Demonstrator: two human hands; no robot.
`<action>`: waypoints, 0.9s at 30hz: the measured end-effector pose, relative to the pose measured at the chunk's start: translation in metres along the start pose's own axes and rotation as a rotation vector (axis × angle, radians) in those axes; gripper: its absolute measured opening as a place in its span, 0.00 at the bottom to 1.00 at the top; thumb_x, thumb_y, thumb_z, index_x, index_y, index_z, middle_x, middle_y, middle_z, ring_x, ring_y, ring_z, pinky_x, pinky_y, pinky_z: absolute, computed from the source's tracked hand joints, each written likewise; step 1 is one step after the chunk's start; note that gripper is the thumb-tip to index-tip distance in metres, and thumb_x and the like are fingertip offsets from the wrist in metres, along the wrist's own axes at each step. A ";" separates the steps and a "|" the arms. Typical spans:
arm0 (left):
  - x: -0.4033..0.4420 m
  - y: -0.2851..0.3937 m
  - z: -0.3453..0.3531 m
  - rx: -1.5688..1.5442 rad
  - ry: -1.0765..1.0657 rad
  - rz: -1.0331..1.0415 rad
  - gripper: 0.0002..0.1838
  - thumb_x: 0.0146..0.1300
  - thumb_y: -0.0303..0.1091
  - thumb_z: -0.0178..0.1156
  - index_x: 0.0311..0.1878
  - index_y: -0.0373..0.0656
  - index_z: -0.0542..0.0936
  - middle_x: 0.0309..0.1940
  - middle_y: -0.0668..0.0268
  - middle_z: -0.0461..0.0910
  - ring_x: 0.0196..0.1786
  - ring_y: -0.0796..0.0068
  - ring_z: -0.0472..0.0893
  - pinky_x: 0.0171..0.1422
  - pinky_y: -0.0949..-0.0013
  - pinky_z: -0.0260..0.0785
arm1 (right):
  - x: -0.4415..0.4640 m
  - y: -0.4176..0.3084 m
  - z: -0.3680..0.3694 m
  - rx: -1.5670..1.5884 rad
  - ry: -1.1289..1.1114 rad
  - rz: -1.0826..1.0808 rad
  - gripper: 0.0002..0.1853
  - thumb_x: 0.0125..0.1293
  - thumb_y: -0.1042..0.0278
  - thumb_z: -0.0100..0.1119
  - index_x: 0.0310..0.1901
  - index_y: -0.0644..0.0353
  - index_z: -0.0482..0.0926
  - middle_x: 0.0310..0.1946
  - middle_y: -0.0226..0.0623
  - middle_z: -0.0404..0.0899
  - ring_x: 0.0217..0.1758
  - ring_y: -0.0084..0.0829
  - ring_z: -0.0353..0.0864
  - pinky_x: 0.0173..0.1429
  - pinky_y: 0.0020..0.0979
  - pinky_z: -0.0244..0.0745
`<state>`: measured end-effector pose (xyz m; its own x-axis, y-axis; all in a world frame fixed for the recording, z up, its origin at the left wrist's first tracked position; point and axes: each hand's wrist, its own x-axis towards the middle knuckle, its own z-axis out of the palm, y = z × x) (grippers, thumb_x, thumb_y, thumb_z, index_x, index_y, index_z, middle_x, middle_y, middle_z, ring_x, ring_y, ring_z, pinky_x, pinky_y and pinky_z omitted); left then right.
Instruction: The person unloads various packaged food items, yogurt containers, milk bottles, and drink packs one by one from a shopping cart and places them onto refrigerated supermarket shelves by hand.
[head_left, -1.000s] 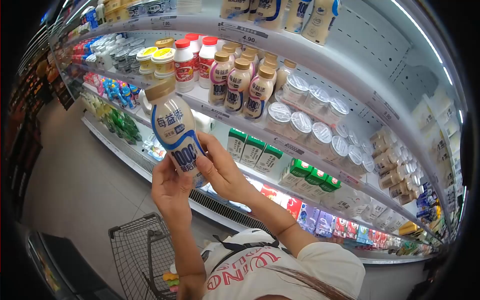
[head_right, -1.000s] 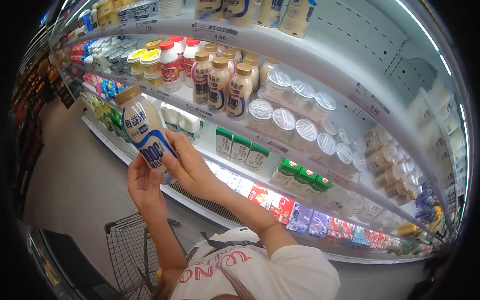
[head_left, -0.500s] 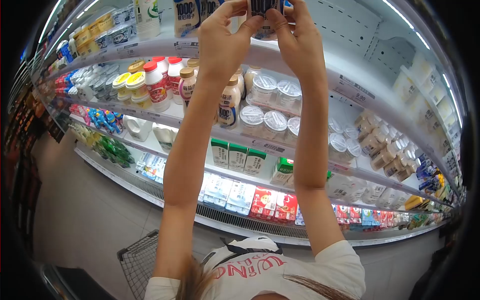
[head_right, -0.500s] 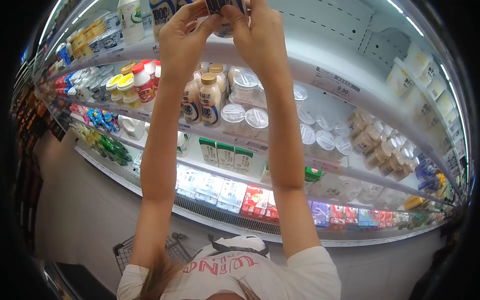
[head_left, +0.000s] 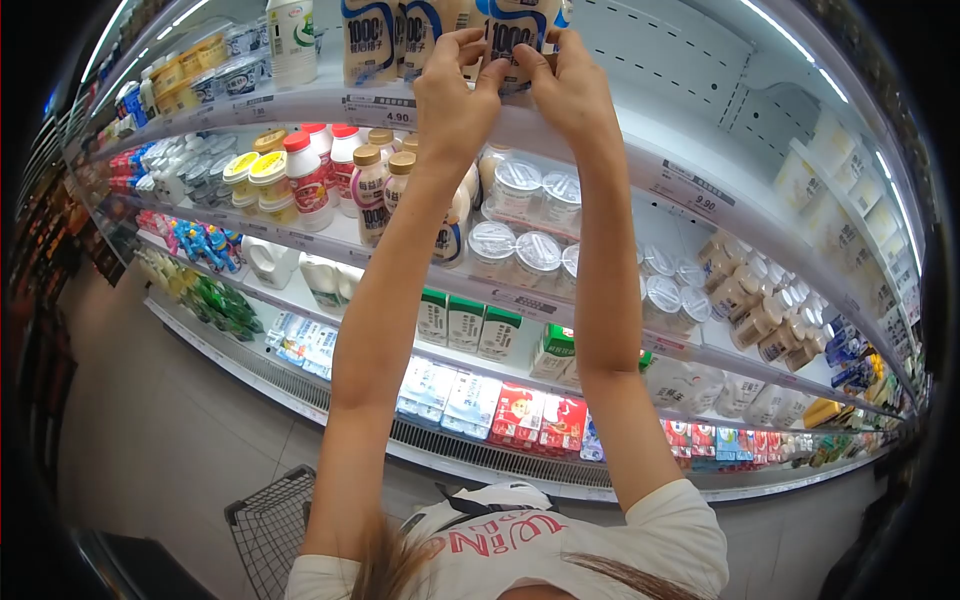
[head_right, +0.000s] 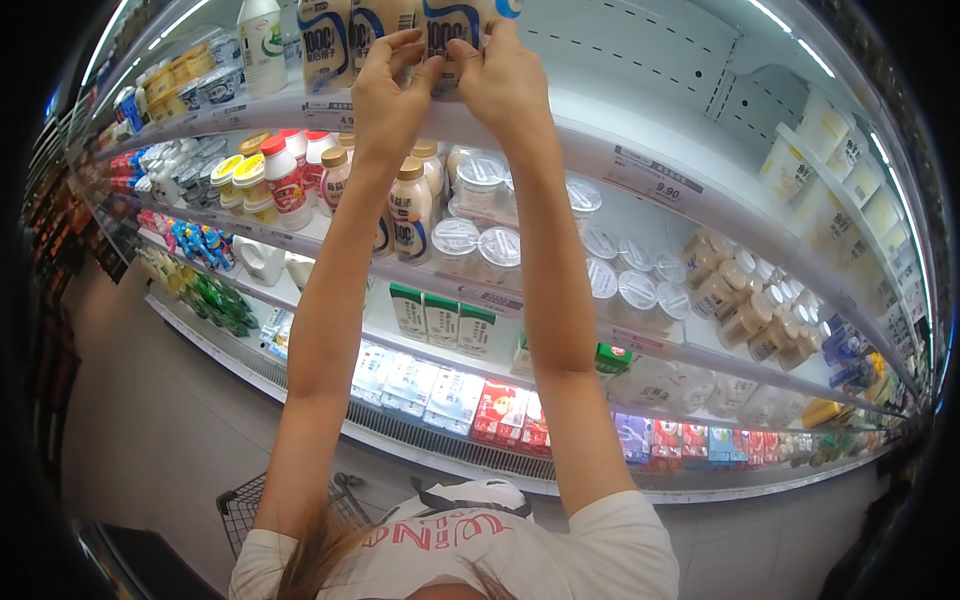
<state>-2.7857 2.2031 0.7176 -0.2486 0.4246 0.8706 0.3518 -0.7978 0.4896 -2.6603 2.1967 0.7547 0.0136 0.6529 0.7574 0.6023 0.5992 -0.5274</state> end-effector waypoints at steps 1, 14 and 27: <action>-0.001 0.003 0.000 -0.015 0.001 -0.017 0.20 0.61 0.31 0.64 0.55 0.36 0.75 0.48 0.53 0.83 0.52 0.67 0.82 0.57 0.69 0.71 | 0.001 -0.002 0.000 -0.016 -0.018 0.031 0.22 0.67 0.58 0.59 0.55 0.66 0.73 0.40 0.48 0.85 0.41 0.37 0.85 0.46 0.33 0.76; -0.009 0.002 0.005 0.180 0.045 0.183 0.19 0.61 0.30 0.63 0.54 0.36 0.73 0.50 0.53 0.80 0.53 0.60 0.79 0.56 0.63 0.70 | -0.005 -0.002 0.000 -0.141 0.095 -0.113 0.23 0.66 0.56 0.60 0.53 0.69 0.74 0.41 0.53 0.83 0.43 0.43 0.84 0.48 0.34 0.76; -0.433 0.060 -0.230 1.109 -0.105 -0.588 0.20 0.57 0.24 0.60 0.54 0.36 0.75 0.54 0.53 0.71 0.58 0.51 0.69 0.61 0.53 0.59 | -0.375 -0.035 0.163 0.544 -0.537 -0.081 0.24 0.61 0.80 0.59 0.59 0.68 0.65 0.59 0.53 0.64 0.51 0.43 0.75 0.52 0.35 0.75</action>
<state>-2.8643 1.8728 0.3589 -0.5696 0.6656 0.4823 0.7925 0.2891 0.5370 -2.8166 2.0064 0.4269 -0.4872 0.6490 0.5843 0.1055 0.7079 -0.6983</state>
